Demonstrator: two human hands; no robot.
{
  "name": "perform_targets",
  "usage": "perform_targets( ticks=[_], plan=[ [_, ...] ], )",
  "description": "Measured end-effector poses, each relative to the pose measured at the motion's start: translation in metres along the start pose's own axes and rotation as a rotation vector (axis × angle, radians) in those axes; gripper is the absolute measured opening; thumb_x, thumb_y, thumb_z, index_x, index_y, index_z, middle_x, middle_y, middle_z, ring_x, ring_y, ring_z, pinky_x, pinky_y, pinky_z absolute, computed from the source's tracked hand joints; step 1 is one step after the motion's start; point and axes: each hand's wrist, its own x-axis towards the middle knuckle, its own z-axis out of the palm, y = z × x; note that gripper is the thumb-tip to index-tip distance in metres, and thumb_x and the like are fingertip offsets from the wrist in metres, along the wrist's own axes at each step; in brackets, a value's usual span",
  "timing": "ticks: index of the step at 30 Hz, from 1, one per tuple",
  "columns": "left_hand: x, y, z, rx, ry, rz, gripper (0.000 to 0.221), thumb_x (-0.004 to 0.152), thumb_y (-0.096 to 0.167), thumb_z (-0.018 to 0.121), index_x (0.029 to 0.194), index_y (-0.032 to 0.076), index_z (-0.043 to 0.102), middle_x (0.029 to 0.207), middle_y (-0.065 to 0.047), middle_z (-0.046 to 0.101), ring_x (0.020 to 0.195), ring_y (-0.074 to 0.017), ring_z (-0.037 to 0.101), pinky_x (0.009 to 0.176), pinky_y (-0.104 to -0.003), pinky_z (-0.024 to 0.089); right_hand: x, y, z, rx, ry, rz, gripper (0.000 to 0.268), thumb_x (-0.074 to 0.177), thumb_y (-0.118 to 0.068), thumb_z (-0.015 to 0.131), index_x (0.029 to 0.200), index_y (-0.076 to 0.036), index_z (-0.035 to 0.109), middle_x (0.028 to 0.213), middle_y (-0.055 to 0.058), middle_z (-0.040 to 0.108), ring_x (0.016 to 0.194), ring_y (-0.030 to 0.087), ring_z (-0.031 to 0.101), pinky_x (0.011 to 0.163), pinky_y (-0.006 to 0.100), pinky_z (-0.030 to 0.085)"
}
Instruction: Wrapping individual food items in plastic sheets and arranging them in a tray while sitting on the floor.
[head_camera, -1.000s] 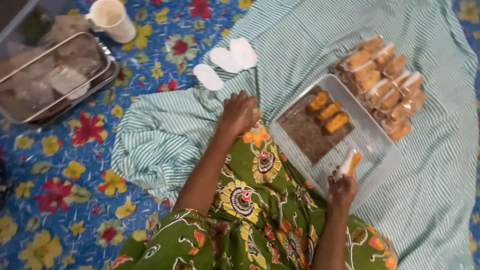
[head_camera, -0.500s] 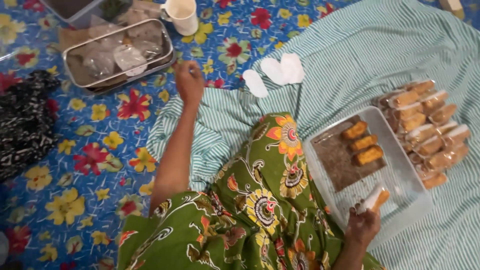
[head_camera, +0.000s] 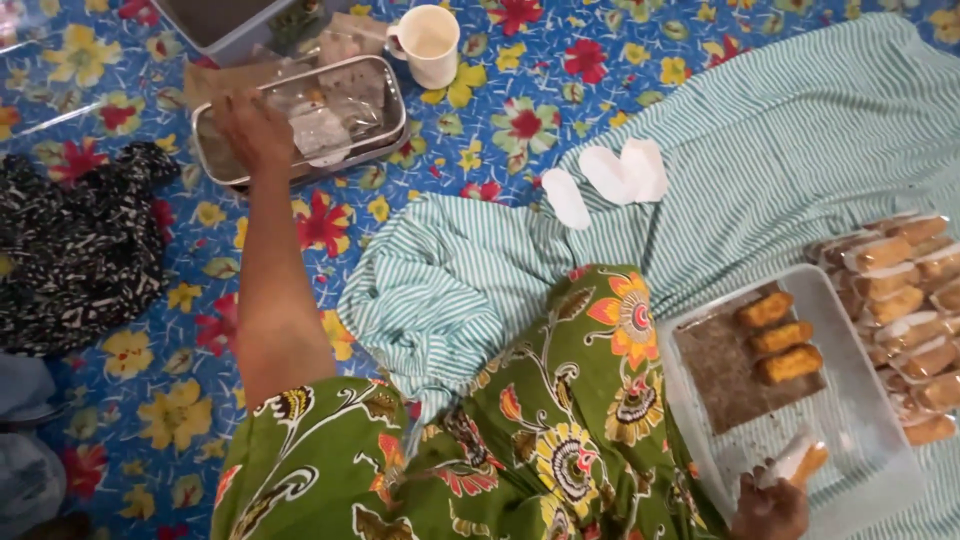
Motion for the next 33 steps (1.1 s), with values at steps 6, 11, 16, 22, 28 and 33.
perform_targets(
  ticks=[6, 11, 16, 22, 28, 33],
  plan=[
    [0.037, -0.017, -0.015, 0.136, -0.399, -0.058, 0.056, 0.096, 0.011, 0.07, 0.147, 0.002, 0.049, 0.143, -0.024, 0.049, 0.121, -0.0478, 0.046, 0.093, -0.059, 0.048, -0.013, -0.031, 0.031, -0.007, -0.053, 0.199, 0.055, 0.077, -0.025, 0.066, 0.131, -0.024, 0.056, 0.097, -0.005, 0.063, 0.08, 0.005, 0.057, 0.072, 0.021, 0.046],
    [0.052, -0.049, 0.04, 0.144, -0.518, -0.022, 0.048, 0.102, 0.028, 0.057, 0.146, 0.011, 0.056, 0.138, -0.023, 0.057, 0.122, -0.0453, 0.054, 0.098, -0.06, 0.044, 0.032, -0.013, -0.023, -0.001, -0.102, 0.339, 0.042, 0.077, -0.022, 0.067, 0.117, -0.023, 0.054, 0.097, -0.005, 0.066, 0.079, 0.008, 0.059, 0.08, 0.028, 0.049],
    [0.062, -0.059, 0.067, 0.276, -0.627, 0.072, 0.035, 0.105, 0.024, 0.052, 0.13, 0.002, 0.062, 0.127, -0.027, 0.061, 0.115, -0.0448, 0.057, 0.096, -0.056, 0.047, 0.038, -0.008, -0.027, -0.007, -0.093, 0.291, 0.045, 0.076, -0.021, 0.066, 0.118, -0.021, 0.051, 0.097, -0.003, 0.061, 0.075, 0.007, 0.053, 0.075, 0.026, 0.045],
    [0.079, -0.04, 0.047, 0.154, -0.554, -0.371, 0.045, 0.102, 0.016, 0.062, 0.14, -0.003, 0.049, 0.139, -0.03, 0.049, 0.121, -0.0419, 0.056, 0.097, -0.052, 0.052, 0.024, -0.017, -0.007, -0.065, -0.073, 0.278, 0.051, 0.076, -0.022, 0.064, 0.126, -0.025, 0.052, 0.096, -0.004, 0.064, 0.072, 0.006, 0.052, 0.073, 0.025, 0.045],
    [0.104, -0.037, 0.019, -0.302, -0.08, -0.013, 0.014, 0.093, 0.004, 0.06, 0.091, 0.016, 0.068, 0.093, -0.01, 0.079, 0.082, -0.033, 0.072, 0.067, -0.048, 0.053, 0.04, -0.018, -0.029, -0.048, -0.127, 0.518, 0.032, 0.085, -0.033, 0.072, 0.111, -0.016, 0.066, 0.083, -0.003, 0.059, 0.077, 0.015, 0.062, 0.052, 0.009, 0.048],
    [0.094, -0.048, 0.021, -0.362, -0.04, -0.177, 0.023, 0.087, -0.001, 0.057, 0.081, 0.019, 0.065, 0.085, -0.003, 0.074, 0.078, -0.0228, 0.071, 0.069, -0.04, 0.057, 0.005, -0.019, 0.017, -0.197, 0.092, 0.227, 0.033, 0.079, -0.025, 0.053, 0.108, -0.011, 0.055, 0.095, -0.002, 0.051, 0.071, 0.006, 0.046, 0.066, 0.011, 0.043]
  ],
)
